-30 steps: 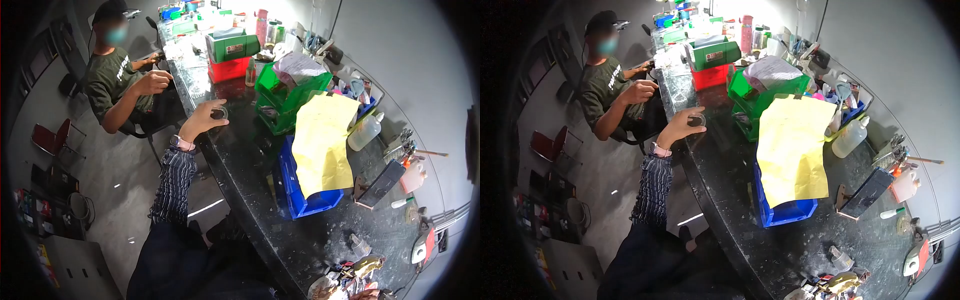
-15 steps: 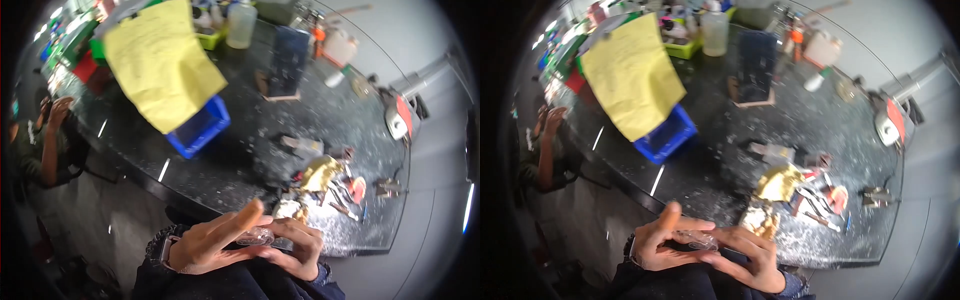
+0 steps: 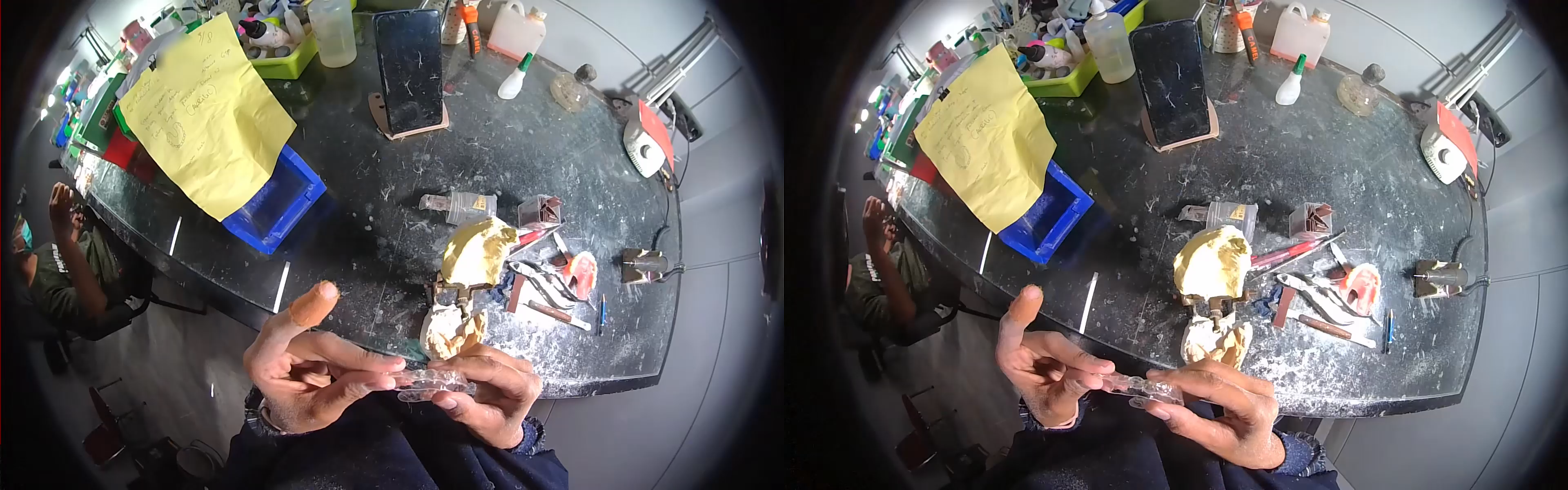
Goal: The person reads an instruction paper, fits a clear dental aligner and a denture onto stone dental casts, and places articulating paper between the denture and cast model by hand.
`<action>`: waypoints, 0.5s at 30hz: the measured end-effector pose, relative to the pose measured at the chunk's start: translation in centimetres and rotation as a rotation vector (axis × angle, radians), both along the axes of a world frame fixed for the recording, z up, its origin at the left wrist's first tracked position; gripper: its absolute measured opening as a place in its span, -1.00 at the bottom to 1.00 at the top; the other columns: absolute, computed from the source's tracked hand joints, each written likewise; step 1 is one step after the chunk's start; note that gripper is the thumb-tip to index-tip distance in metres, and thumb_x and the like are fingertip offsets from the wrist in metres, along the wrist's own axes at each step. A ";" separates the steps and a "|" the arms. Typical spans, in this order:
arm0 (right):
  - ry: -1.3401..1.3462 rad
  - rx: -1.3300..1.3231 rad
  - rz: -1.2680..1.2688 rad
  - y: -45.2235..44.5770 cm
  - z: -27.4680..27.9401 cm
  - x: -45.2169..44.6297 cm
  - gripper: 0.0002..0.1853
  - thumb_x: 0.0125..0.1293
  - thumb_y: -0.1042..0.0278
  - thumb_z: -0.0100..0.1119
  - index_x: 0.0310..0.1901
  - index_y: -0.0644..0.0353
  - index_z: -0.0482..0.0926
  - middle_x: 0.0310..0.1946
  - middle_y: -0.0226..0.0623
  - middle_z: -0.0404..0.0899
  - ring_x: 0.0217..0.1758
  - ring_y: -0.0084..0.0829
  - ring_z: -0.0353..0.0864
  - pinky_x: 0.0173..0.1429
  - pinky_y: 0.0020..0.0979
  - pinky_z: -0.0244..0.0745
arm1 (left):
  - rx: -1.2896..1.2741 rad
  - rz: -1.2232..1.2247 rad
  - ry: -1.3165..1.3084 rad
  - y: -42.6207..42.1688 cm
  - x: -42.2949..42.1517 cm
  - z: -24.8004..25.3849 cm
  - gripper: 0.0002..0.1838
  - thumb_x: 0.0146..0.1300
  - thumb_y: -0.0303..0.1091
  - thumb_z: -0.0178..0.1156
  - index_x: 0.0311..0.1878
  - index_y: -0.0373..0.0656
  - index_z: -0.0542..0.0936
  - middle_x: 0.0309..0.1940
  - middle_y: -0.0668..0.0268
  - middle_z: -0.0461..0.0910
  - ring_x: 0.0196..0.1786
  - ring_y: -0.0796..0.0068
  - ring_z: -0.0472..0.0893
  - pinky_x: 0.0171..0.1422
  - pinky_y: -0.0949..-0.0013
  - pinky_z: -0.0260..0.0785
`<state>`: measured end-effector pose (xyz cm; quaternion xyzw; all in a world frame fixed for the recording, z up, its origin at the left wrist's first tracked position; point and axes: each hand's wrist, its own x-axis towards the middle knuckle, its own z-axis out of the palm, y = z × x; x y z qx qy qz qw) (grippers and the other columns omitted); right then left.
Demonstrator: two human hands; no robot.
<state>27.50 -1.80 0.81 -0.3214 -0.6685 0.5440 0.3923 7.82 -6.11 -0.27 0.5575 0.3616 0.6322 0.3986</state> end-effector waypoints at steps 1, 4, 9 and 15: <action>-0.006 -0.009 -0.005 0.0 0.0 0.1 -0.73 -0.03 0.46 0.39 -0.27 0.39 0.62 -0.41 -0.17 0.63 -0.43 -0.46 0.62 -0.38 -0.54 0.47 | 0.020 -0.014 0.039 0.0 -0.1 0.0 -0.18 0.08 -0.63 0.23 0.31 -0.42 -0.06 -0.35 -0.04 0.61 -0.26 0.29 0.66 -0.16 0.42 0.57; -0.005 -0.019 -0.019 0.1 -0.2 0.4 -0.72 -0.04 0.44 0.40 -0.28 0.39 0.62 -0.42 -0.17 0.64 -0.43 -0.46 0.62 -0.37 -0.54 0.47 | -0.006 -0.002 -0.027 0.1 0.5 0.4 -0.17 0.09 -0.65 0.20 0.32 -0.41 -0.11 -0.34 -0.06 0.61 -0.24 0.26 0.65 -0.13 0.39 0.57; 0.018 -0.036 -0.030 0.3 -0.2 0.6 -0.72 -0.04 0.43 0.40 -0.27 0.38 0.63 -0.43 -0.18 0.64 -0.43 -0.46 0.63 -0.36 -0.55 0.47 | -0.020 -0.030 -0.051 0.2 0.7 0.3 -0.10 0.04 -0.67 0.24 0.33 -0.41 -0.15 -0.31 -0.08 0.60 -0.24 0.22 0.65 -0.12 0.37 0.57; -0.027 -0.004 0.003 0.6 0.1 0.9 -0.71 -0.06 0.45 0.41 -0.28 0.39 0.63 -0.44 -0.16 0.63 -0.44 -0.44 0.63 -0.38 -0.54 0.48 | 0.131 0.051 0.027 0.9 1.8 0.0 0.01 -0.10 -0.67 0.35 0.32 -0.43 -0.13 -0.21 -0.05 0.58 -0.09 0.28 0.61 -0.09 0.42 0.55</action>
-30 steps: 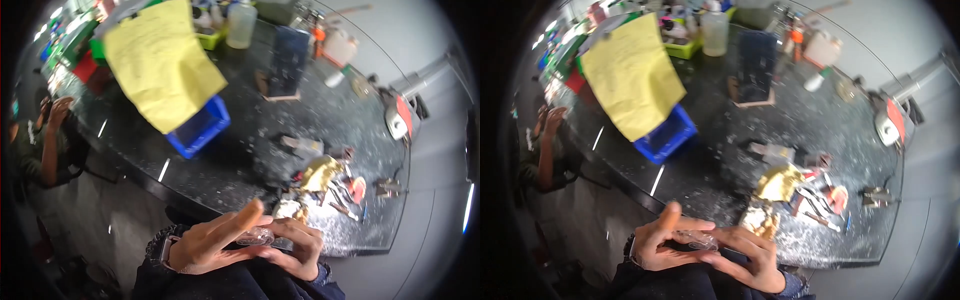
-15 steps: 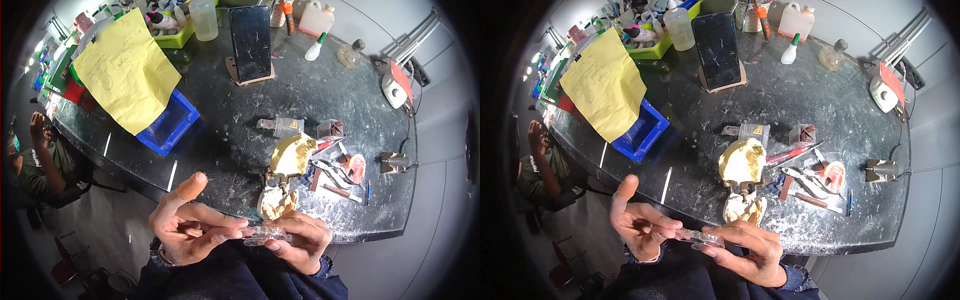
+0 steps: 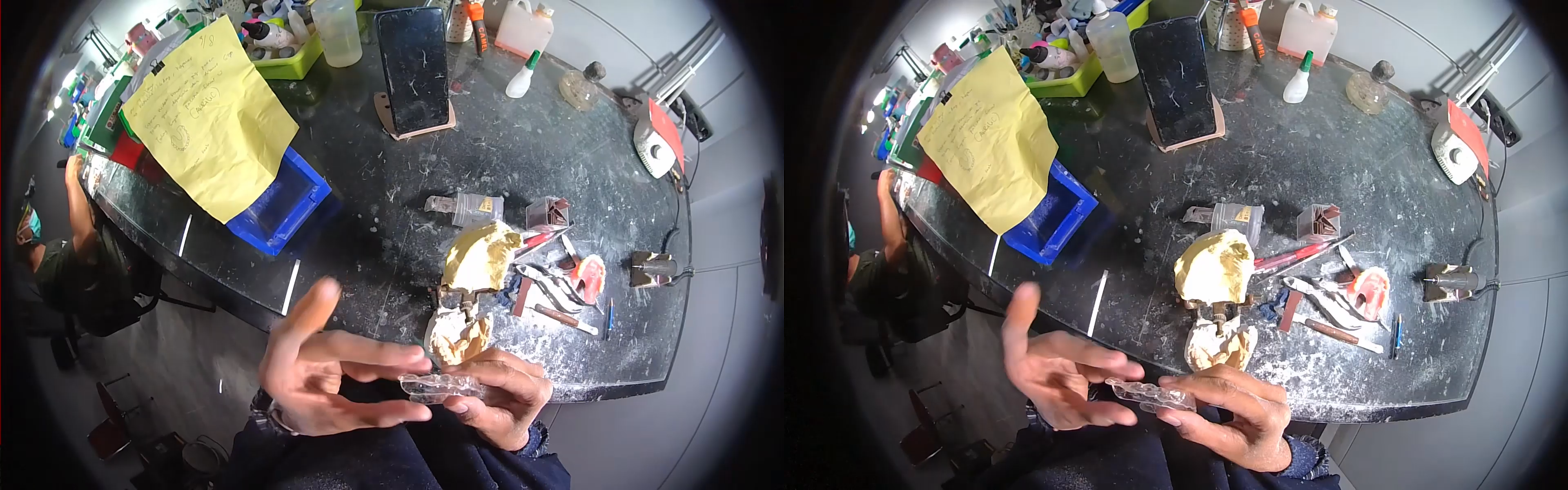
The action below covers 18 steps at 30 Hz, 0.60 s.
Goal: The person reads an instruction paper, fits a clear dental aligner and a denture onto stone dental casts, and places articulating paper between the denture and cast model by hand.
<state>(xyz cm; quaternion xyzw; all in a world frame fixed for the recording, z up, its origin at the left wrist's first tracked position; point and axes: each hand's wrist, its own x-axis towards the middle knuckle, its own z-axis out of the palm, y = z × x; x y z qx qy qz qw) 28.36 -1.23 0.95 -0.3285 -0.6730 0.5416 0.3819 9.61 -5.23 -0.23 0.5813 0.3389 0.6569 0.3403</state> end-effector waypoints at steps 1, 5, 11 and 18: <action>0.002 -0.008 -0.010 0.0 0.0 0.0 -0.71 -0.06 0.45 0.42 -0.28 0.40 0.63 -0.45 -0.15 0.63 -0.45 -0.44 0.63 -0.39 -0.54 0.47 | 0.088 0.057 0.063 0.4 0.2 0.0 0.02 -0.13 -0.67 0.37 0.32 -0.44 -0.12 -0.19 -0.03 0.58 -0.07 0.31 0.60 -0.08 0.46 0.55; 0.017 0.001 -0.014 -0.1 -0.1 0.2 -0.71 -0.08 0.46 0.43 -0.30 0.42 0.62 -0.49 -0.14 0.63 -0.48 -0.44 0.64 -0.42 -0.54 0.48 | 0.294 0.310 0.464 0.0 0.0 -0.3 -0.23 -0.01 -0.50 0.35 0.27 0.01 0.20 -0.28 0.30 0.66 -0.14 0.52 0.54 0.07 0.44 0.44; -0.015 0.047 -0.026 -0.3 0.3 0.2 -0.74 -0.09 0.48 0.43 -0.35 0.41 0.61 -0.52 -0.15 0.62 -0.50 -0.44 0.63 -0.42 -0.53 0.49 | 0.396 0.359 0.514 0.3 0.2 -0.5 -0.34 0.11 -0.62 0.16 0.25 0.14 0.24 -0.35 0.28 0.67 -0.26 0.55 0.45 0.00 0.35 0.49; 0.168 -0.093 -0.106 -0.8 -1.0 0.9 -0.80 -0.06 0.50 0.41 -0.40 0.41 0.61 -0.57 -0.21 0.61 -0.55 -0.52 0.60 -0.49 -0.59 0.42 | 0.478 0.138 0.198 0.6 -0.5 -2.0 -0.02 0.03 -0.45 0.30 0.39 -0.05 -0.17 -0.39 0.37 0.66 -0.34 0.55 0.40 -0.13 0.41 0.53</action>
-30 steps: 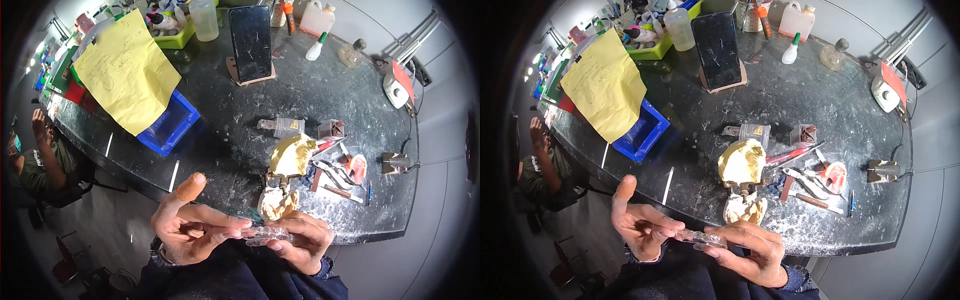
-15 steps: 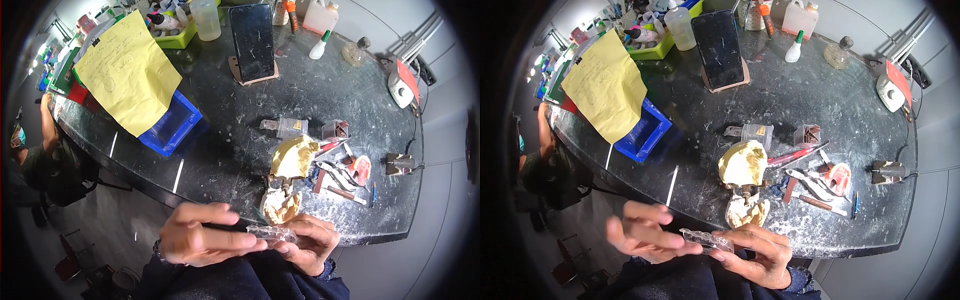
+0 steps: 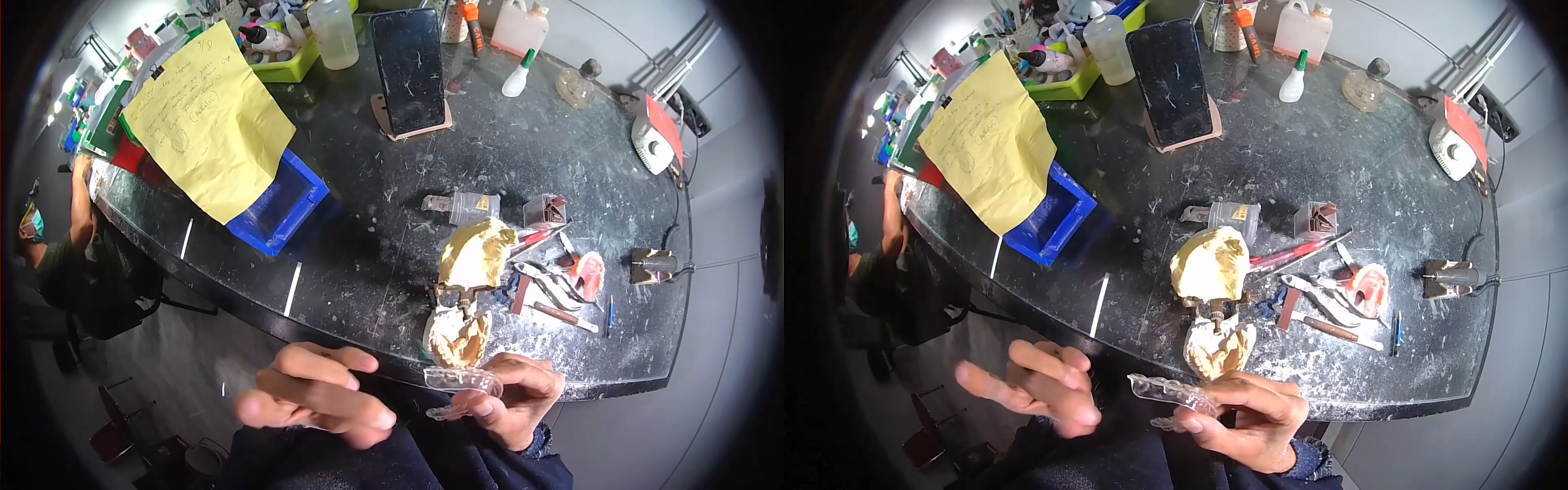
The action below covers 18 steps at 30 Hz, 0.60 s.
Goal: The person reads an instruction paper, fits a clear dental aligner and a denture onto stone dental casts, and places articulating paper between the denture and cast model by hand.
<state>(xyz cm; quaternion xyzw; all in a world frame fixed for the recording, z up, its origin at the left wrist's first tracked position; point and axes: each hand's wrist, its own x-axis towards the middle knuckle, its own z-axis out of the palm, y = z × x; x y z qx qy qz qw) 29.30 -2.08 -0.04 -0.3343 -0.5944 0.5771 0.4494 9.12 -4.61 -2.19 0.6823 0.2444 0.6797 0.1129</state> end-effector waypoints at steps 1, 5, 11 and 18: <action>0.029 -0.021 -0.010 -0.2 -0.3 0.1 -0.81 -0.06 0.51 0.39 -0.41 0.40 0.61 -0.59 -0.22 0.60 -0.57 -0.56 0.57 -0.50 -0.62 0.39 | 0.029 0.028 0.011 0.2 0.0 0.1 0.02 0.02 -0.39 0.33 0.39 -0.08 -0.20 -0.39 0.40 0.66 -0.33 0.56 0.41 -0.13 0.44 0.52; 0.075 -0.103 0.055 -0.1 -0.1 0.2 -0.84 -0.01 0.52 0.36 -0.41 0.42 0.60 -0.60 -0.22 0.60 -0.56 -0.55 0.60 -0.50 -0.63 0.42 | 0.201 0.449 0.145 1.3 1.7 0.4 0.01 -0.02 -0.47 0.33 0.39 0.04 -0.15 -0.34 0.50 0.64 -0.28 0.57 0.46 -0.15 0.56 0.47; 0.255 -0.511 0.076 -0.5 0.8 0.0 -0.89 0.06 0.61 0.28 -0.41 0.48 0.56 -0.59 -0.16 0.59 -0.54 -0.48 0.63 -0.46 -0.58 0.53 | 0.050 0.009 0.577 2.1 -0.8 3.0 0.11 -0.01 -0.39 0.34 0.41 0.12 -0.30 -0.38 0.48 0.61 -0.22 0.52 0.49 0.06 0.33 0.48; 0.397 -0.781 0.205 0.0 0.7 0.7 -0.95 0.11 0.66 0.19 -0.39 0.48 0.55 -0.57 -0.16 0.59 -0.55 -0.48 0.63 -0.46 -0.54 0.57 | -0.058 -0.237 0.499 2.5 -0.8 2.9 -0.69 -0.33 -0.74 0.37 -0.54 -0.09 0.55 -0.45 0.38 0.48 -0.44 0.59 0.57 -0.44 0.66 0.52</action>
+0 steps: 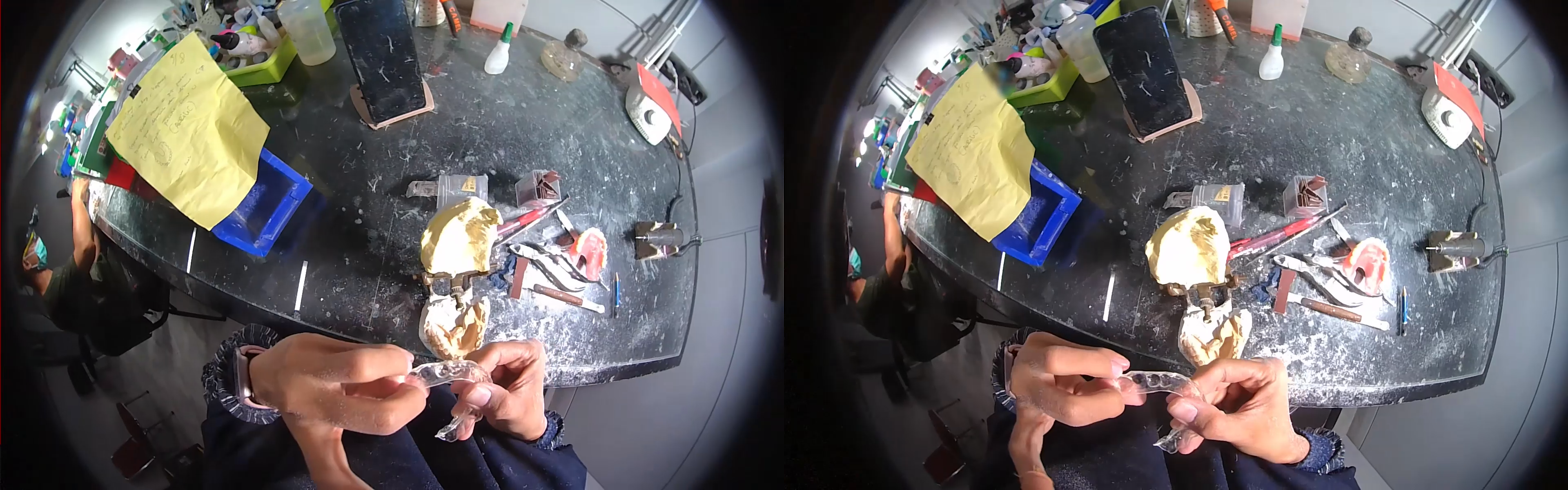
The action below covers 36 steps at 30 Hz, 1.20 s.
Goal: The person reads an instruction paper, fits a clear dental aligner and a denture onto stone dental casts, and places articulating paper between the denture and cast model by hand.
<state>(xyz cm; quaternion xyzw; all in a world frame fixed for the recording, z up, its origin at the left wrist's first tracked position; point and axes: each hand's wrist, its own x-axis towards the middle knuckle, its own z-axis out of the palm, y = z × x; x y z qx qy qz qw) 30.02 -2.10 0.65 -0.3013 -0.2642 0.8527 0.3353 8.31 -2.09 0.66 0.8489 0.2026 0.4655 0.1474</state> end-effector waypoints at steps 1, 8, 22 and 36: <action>0.017 -0.024 0.011 0.1 0.1 0.0 -0.95 0.12 0.65 0.18 -0.39 0.47 0.54 -0.57 -0.17 0.59 -0.55 -0.48 0.63 -0.46 -0.54 0.57 | 0.098 -0.034 0.003 0.7 0.0 -0.1 -0.70 -0.33 -0.74 0.37 -0.55 -0.11 0.55 -0.41 0.35 0.48 -0.44 0.60 0.57 -0.45 0.68 0.51; 0.061 -0.153 0.052 0.5 -0.1 -0.2 -0.91 0.16 0.56 0.19 -0.44 0.39 0.52 -0.60 -0.21 0.57 -0.62 -0.52 0.58 -0.51 -0.54 0.55 | -0.261 -0.106 -0.132 -0.2 -0.3 -1.1 -0.55 -0.20 -0.69 0.30 -0.29 0.08 0.44 -0.37 0.30 0.49 -0.42 0.52 0.54 -0.46 0.68 0.49; 0.280 -0.228 -0.004 0.2 -1.1 -0.4 -0.89 0.18 0.54 0.18 -0.42 0.38 0.48 -0.56 -0.19 0.57 -0.61 -0.48 0.59 -0.52 -0.52 0.57 | -0.206 -0.076 -0.255 0.8 0.9 -1.4 -0.36 0.05 -0.39 0.27 0.18 -0.15 0.19 -0.35 0.03 0.56 -0.50 0.49 0.50 -0.46 0.54 0.46; 0.191 -0.143 -0.115 -0.1 -1.2 -0.5 -0.93 0.18 0.57 0.16 -0.39 0.36 0.47 -0.53 -0.20 0.57 -0.55 -0.46 0.62 -0.44 -0.53 0.57 | 0.025 0.170 -0.329 -0.3 2.0 -1.6 0.30 -0.23 -0.33 0.50 0.40 -0.02 -0.35 -0.35 0.33 0.66 -0.25 0.49 0.51 -0.32 0.61 0.45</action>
